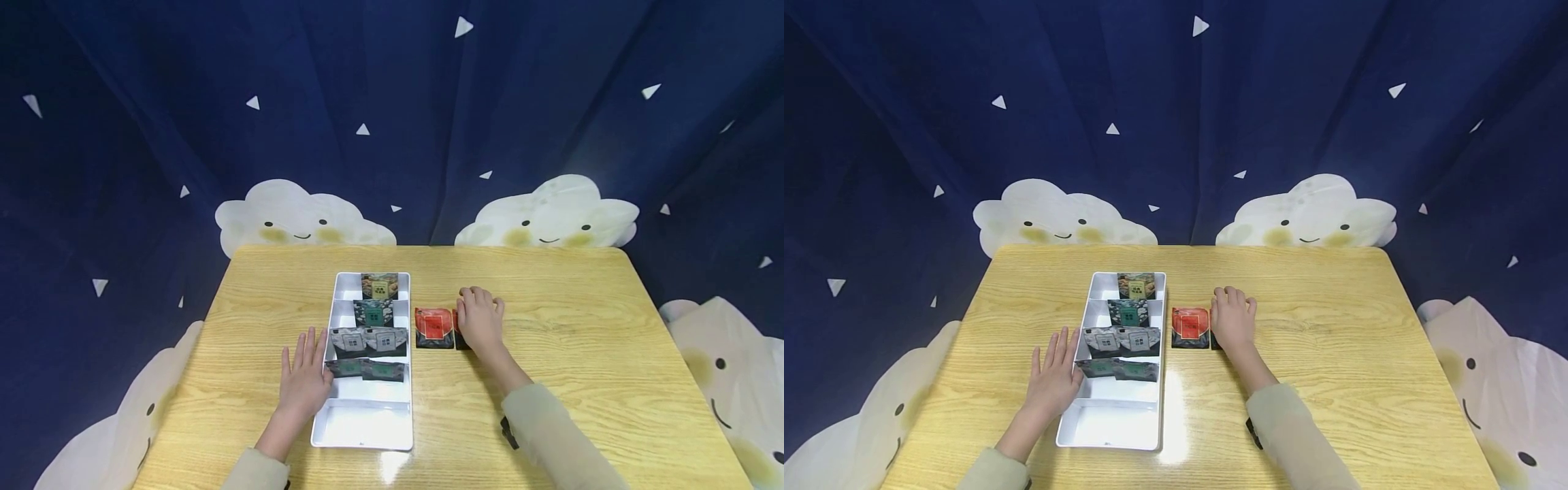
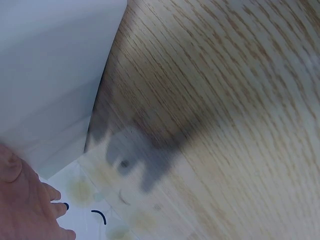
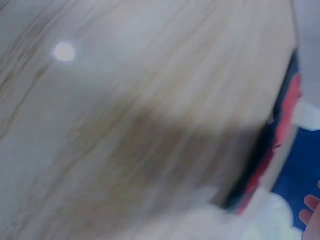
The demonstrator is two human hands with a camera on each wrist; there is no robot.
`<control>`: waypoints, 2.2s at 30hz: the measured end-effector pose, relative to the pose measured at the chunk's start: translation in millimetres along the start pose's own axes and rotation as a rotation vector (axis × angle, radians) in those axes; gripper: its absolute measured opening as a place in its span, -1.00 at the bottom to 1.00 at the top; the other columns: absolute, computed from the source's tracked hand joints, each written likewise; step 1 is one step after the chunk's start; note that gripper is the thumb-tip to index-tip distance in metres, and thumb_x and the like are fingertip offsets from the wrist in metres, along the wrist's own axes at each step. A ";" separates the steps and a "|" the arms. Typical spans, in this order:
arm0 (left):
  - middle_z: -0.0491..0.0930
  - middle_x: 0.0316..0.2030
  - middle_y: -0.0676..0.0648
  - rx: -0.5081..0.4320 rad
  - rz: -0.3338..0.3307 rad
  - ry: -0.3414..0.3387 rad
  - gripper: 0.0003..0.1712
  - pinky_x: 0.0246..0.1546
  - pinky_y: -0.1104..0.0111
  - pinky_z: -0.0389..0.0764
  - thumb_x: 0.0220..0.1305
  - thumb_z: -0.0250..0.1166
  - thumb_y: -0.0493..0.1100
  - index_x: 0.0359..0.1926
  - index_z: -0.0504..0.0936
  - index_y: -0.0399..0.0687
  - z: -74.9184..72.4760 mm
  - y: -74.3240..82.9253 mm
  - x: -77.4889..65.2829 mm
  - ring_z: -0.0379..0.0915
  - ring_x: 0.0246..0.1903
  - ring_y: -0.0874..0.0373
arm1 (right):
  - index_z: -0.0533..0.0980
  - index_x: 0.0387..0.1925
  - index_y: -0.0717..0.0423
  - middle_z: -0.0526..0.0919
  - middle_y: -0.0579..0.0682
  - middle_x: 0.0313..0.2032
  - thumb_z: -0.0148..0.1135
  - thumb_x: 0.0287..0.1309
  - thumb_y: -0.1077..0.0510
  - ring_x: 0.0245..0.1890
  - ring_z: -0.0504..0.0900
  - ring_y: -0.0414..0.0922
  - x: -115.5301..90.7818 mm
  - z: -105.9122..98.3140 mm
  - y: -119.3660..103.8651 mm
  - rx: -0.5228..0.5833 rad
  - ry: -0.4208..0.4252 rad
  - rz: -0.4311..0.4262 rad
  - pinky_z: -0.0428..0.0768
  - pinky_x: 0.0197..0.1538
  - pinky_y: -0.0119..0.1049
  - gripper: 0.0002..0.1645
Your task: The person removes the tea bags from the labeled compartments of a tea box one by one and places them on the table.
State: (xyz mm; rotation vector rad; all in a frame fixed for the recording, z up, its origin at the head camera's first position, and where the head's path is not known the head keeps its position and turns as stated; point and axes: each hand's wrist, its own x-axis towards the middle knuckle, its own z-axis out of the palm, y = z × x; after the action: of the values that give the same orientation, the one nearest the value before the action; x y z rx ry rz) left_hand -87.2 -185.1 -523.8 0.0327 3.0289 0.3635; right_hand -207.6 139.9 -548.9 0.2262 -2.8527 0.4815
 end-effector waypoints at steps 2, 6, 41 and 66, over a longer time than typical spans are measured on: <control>-0.13 0.39 -0.25 -0.004 0.002 0.004 -0.26 0.30 -0.09 -0.32 0.22 -0.07 -0.13 0.41 -0.04 -0.14 -0.2 0.2 -0.6 -0.27 0.37 -0.17 | 0.41 -0.07 0.07 0.45 0.10 -0.03 -0.10 0.30 0.03 0.05 0.36 0.09 -1.8 -7.3 -11.5 0.019 0.046 -0.045 0.16 0.07 0.12 -0.71; -0.13 0.39 -0.26 -0.008 0.003 0.001 -0.26 0.29 -0.10 -0.29 0.22 -0.07 -0.14 0.41 -0.05 -0.15 -0.8 0.1 -0.7 -0.29 0.37 -0.16 | 0.43 -0.08 0.09 0.47 0.10 -0.06 -0.07 0.27 0.05 0.03 0.37 0.06 -8.4 -20.0 -34.9 0.047 0.107 -0.149 0.21 0.05 0.08 -0.71; -0.13 0.39 -0.26 -0.001 0.006 0.010 -0.26 0.29 -0.11 -0.28 0.22 -0.06 -0.13 0.40 -0.04 -0.16 0.4 -1.2 -0.5 -0.28 0.37 -0.17 | 0.42 -0.25 -0.09 0.45 -0.15 -0.28 0.02 0.22 -0.11 -0.22 0.41 -0.15 -62.2 -3.8 -121.9 -0.121 -0.076 -0.623 0.33 -0.04 -0.20 -0.77; -0.17 0.40 -0.24 -0.013 -0.002 -0.011 -0.25 0.30 -0.08 -0.36 0.22 -0.09 -0.13 0.41 -0.08 -0.14 -0.1 -1.4 0.1 -0.30 0.37 -0.17 | 0.46 -0.29 -0.08 0.40 -0.17 -0.39 0.01 0.22 0.08 -0.34 0.34 -0.17 -47.6 -53.3 -127.7 0.043 -0.037 -0.608 0.30 -0.10 -0.16 -0.90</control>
State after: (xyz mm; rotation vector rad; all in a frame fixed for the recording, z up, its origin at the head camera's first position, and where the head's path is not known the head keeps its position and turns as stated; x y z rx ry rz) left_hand -87.3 -186.5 -524.1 0.0299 3.0151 0.3822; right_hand -126.5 44.2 -473.6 1.0712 -2.6128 0.4046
